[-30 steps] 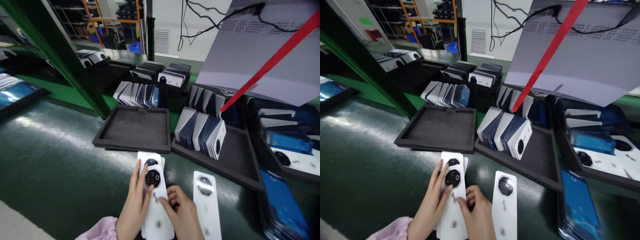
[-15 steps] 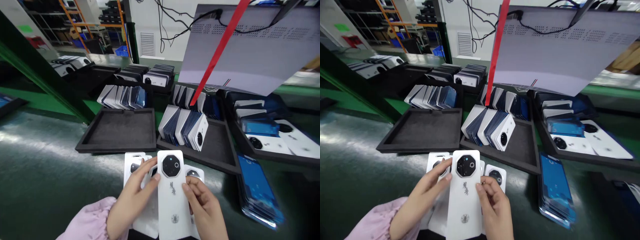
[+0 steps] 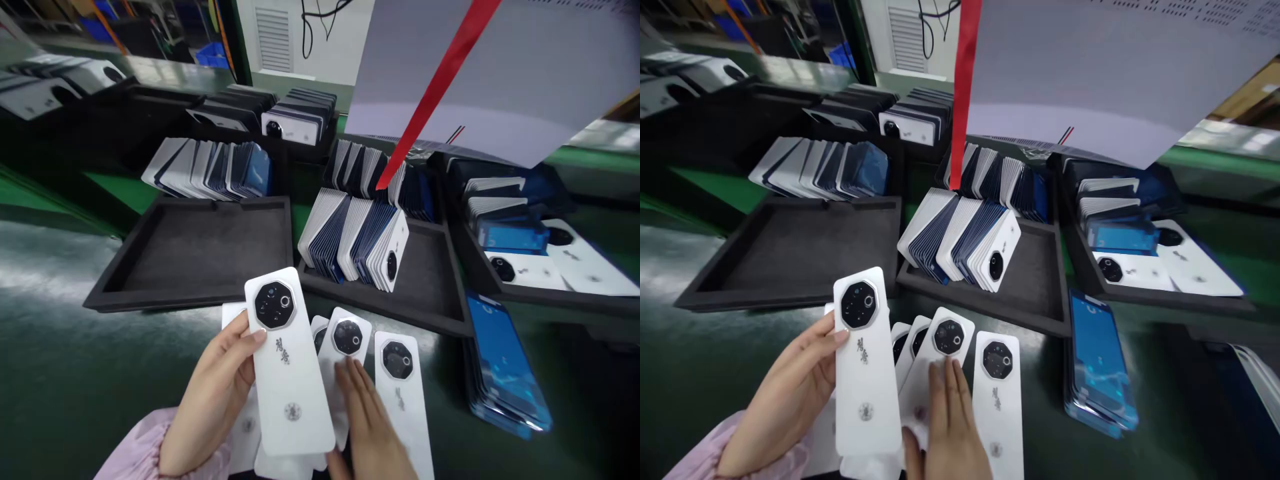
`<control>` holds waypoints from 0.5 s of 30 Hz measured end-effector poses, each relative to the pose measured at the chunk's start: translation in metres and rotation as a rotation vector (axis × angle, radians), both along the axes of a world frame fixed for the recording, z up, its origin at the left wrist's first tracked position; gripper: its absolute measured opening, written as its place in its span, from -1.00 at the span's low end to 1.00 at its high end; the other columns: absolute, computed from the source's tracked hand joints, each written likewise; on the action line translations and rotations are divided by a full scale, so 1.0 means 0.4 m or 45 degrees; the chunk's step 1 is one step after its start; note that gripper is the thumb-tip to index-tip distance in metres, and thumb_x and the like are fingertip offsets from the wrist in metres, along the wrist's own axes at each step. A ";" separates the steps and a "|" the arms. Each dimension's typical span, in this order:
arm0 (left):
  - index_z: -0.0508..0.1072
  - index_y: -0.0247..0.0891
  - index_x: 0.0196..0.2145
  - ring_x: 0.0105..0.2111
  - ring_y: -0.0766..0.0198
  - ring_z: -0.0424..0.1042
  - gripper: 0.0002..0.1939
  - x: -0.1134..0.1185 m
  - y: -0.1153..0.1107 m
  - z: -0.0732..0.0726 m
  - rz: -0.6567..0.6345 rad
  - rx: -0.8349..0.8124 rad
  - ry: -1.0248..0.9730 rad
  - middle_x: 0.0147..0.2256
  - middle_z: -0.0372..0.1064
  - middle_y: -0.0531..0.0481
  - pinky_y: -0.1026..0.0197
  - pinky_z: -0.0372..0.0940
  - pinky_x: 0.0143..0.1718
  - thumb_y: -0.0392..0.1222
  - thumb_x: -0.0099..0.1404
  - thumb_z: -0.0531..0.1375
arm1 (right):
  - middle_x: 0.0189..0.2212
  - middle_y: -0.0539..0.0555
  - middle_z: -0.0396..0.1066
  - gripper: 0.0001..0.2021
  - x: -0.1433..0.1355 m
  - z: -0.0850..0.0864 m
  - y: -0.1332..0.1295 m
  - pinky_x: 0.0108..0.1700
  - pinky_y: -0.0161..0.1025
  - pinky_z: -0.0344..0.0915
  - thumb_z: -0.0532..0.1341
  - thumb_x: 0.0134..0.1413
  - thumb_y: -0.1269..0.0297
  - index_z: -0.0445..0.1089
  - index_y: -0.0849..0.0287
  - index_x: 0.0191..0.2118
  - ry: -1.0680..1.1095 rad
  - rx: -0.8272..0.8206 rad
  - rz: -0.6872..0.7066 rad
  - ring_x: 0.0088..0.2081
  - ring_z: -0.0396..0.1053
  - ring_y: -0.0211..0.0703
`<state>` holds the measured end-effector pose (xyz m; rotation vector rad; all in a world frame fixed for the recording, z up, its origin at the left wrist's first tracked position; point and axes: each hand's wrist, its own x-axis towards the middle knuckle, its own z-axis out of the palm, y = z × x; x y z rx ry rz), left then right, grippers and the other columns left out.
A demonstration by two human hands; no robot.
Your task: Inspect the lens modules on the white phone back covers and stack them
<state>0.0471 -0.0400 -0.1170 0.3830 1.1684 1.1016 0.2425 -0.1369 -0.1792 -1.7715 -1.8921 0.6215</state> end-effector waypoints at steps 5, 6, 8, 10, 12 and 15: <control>0.66 -0.22 0.00 -0.32 0.09 0.67 -0.64 0.001 0.001 0.021 -0.052 -0.077 -0.007 -0.26 0.72 -0.05 0.31 0.50 -0.39 -0.14 0.24 0.46 | 0.55 0.28 -0.29 0.13 -0.098 -0.037 -0.016 0.30 0.46 0.26 0.38 0.03 0.54 -0.27 -0.03 0.57 0.118 0.068 0.119 0.47 -0.10 0.59; 0.65 -0.22 0.01 -0.32 0.08 0.68 -0.62 0.002 0.000 0.025 -0.071 -0.103 -0.011 -0.26 0.72 -0.05 0.29 0.51 -0.36 -0.14 0.24 0.46 | 0.55 0.23 -0.22 0.14 -0.113 -0.033 -0.009 0.31 0.37 0.29 0.37 0.04 0.54 -0.30 -0.06 0.57 0.234 0.019 0.132 0.46 -0.03 0.52; 0.64 -0.21 0.03 -0.32 0.09 0.68 -0.60 0.006 0.000 0.031 -0.106 -0.146 -0.028 -0.26 0.73 -0.04 0.27 0.53 -0.30 -0.17 0.23 0.46 | 0.49 0.11 0.08 0.06 -0.135 -0.021 0.010 0.30 0.19 0.37 0.36 0.05 0.49 -0.16 -0.16 0.55 0.452 -0.119 0.172 0.41 0.17 0.34; 0.64 -0.21 0.03 -0.31 0.08 0.69 -0.60 0.011 0.000 0.033 -0.132 -0.160 -0.059 -0.25 0.72 -0.05 0.28 0.51 -0.34 -0.18 0.24 0.46 | 0.36 -0.04 0.36 -0.10 -0.143 -0.009 0.031 0.25 0.08 0.44 0.35 0.07 0.40 0.10 -0.29 0.47 0.578 -0.213 0.209 0.33 0.35 0.23; 0.63 -0.21 0.03 -0.30 0.04 0.69 -0.61 0.017 -0.003 0.028 -0.171 -0.168 -0.083 -0.23 0.72 -0.09 0.28 0.48 -0.41 -0.16 0.26 0.45 | 0.23 -0.11 0.51 -0.26 -0.135 0.003 0.053 0.17 0.04 0.51 0.35 0.08 0.27 0.27 -0.36 0.37 0.640 -0.223 0.239 0.24 0.46 0.19; 0.64 -0.22 0.01 -0.36 0.08 0.67 -0.63 0.020 -0.010 0.010 -0.242 -0.123 -0.119 -0.26 0.72 -0.10 0.30 0.43 -0.46 -0.13 0.25 0.46 | 0.10 -0.05 0.60 -0.45 -0.090 0.027 0.083 0.06 -0.03 0.57 0.33 0.16 0.16 0.40 -0.27 0.28 0.719 -0.227 0.259 0.11 0.57 0.15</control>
